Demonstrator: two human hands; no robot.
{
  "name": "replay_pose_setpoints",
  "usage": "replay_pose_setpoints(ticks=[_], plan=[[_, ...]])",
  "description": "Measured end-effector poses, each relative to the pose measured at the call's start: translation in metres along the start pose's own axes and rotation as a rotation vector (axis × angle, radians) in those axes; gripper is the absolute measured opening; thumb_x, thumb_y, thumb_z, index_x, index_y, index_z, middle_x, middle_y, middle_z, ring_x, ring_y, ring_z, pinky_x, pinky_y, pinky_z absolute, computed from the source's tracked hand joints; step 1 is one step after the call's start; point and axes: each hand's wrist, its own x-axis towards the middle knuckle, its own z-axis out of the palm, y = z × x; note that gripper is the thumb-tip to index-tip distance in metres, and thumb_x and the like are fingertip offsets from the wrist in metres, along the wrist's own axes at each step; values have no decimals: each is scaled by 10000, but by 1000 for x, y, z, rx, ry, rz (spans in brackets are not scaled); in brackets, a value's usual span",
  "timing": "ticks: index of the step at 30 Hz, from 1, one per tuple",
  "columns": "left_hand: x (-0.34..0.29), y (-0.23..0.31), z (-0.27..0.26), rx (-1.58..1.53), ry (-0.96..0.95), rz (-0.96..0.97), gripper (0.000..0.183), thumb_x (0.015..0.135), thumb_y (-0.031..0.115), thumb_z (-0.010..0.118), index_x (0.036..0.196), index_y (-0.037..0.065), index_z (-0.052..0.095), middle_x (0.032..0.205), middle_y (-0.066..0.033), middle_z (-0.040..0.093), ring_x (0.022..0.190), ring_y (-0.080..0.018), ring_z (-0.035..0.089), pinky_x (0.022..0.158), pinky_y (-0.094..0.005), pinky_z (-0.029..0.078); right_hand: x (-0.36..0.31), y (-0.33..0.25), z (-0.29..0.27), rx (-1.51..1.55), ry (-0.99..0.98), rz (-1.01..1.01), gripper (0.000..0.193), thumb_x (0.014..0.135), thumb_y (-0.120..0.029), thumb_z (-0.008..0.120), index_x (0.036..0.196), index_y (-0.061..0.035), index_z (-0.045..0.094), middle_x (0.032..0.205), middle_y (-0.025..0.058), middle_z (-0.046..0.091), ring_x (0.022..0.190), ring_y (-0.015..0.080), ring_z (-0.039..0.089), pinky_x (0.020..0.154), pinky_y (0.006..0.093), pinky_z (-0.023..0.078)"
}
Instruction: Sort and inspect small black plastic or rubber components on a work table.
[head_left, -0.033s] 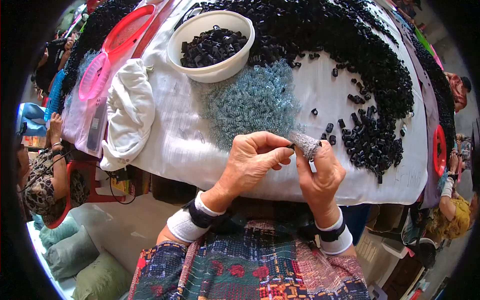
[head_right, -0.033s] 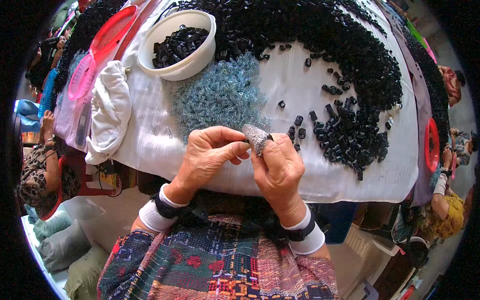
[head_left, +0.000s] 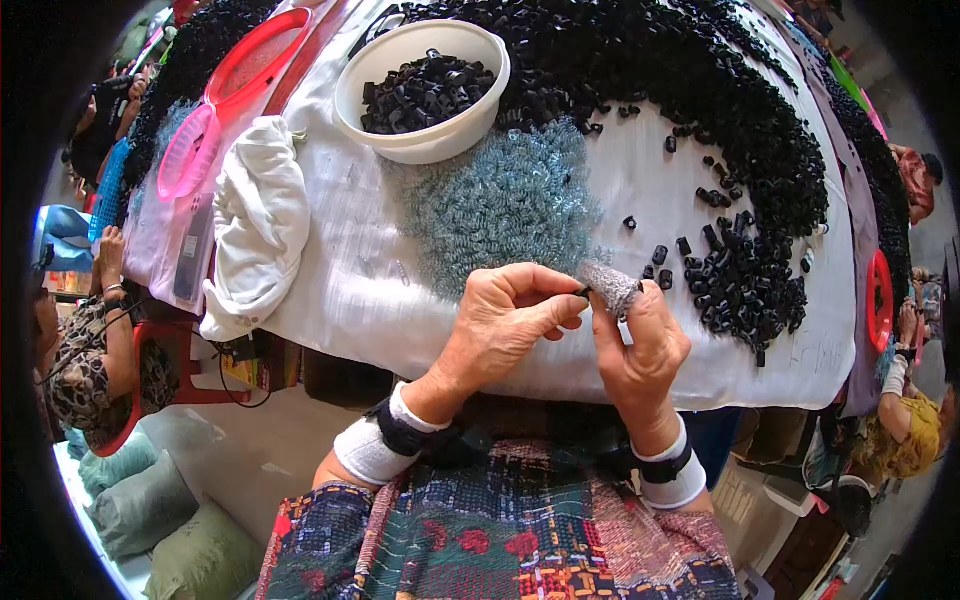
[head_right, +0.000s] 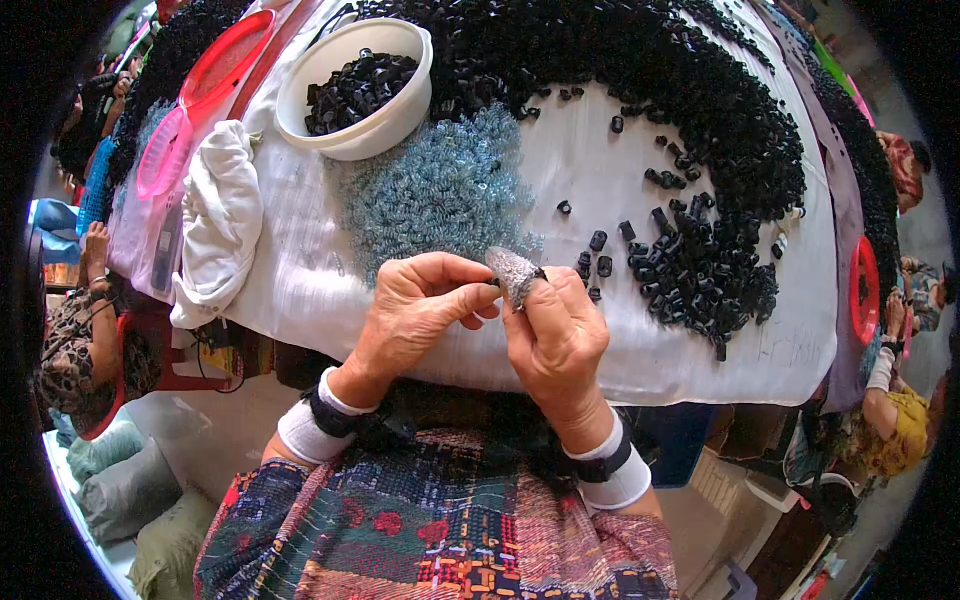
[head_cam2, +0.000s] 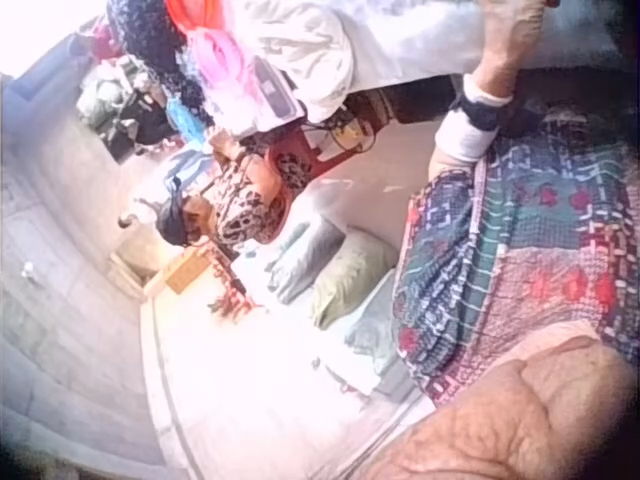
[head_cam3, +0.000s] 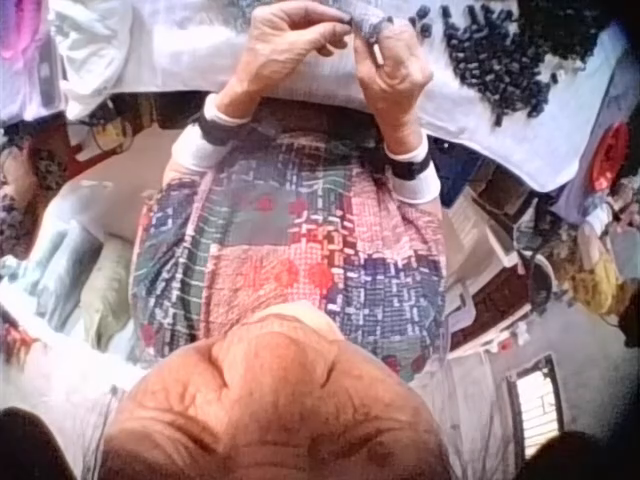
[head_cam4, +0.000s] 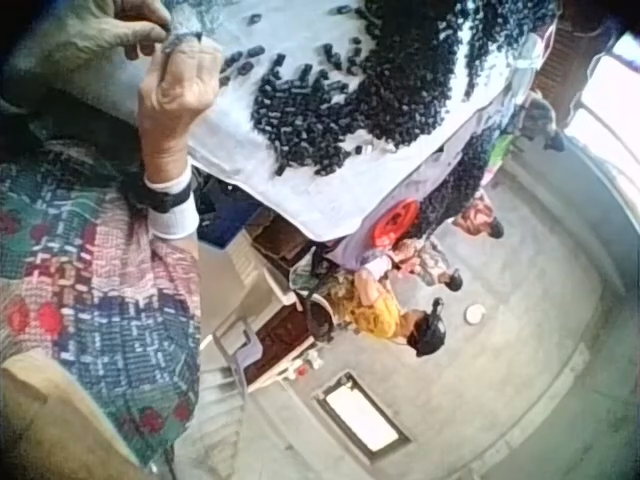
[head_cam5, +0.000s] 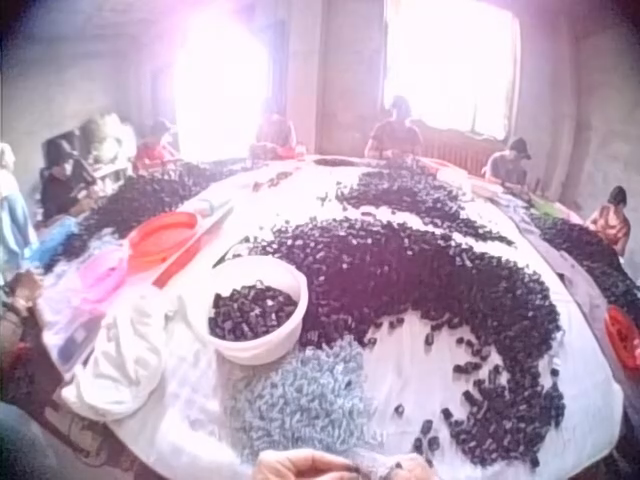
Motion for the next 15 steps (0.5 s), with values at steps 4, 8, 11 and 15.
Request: replay_pose_setpoints(ticks=[4,8,11,15], plan=[[1,1,2,-9,1,-43,176,815,72,695,948,-33,650,808,-85,672,690,-111,636,596,-223,527,-3,2,2,8,10,25,244,688,80,660,922,25,624,758,121,574,644,260,563,570,321,469],[4,4,2,2,11,-62,156,813,64,691,928,-30,645,793,-81,668,673,-107,629,596,-224,523,-1,0,4,7,26,5,254,704,81,642,951,30,621,763,127,576,642,256,566,569,329,475],[6,7,0,-53,-11,-74,131,820,68,673,907,-23,638,782,-78,664,665,-112,627,611,-230,524,5,-1,1,37,-3,43,283,704,40,669,982,27,617,779,125,582,647,251,575,581,322,485],[9,10,-4,-202,-42,-146,111,838,74,640,907,-13,629,803,-99,667,672,-138,638,633,-252,530,12,-2,-6,117,-86,123,453,662,-62,750,1078,23,594,905,144,583,747,265,596,659,321,495]])
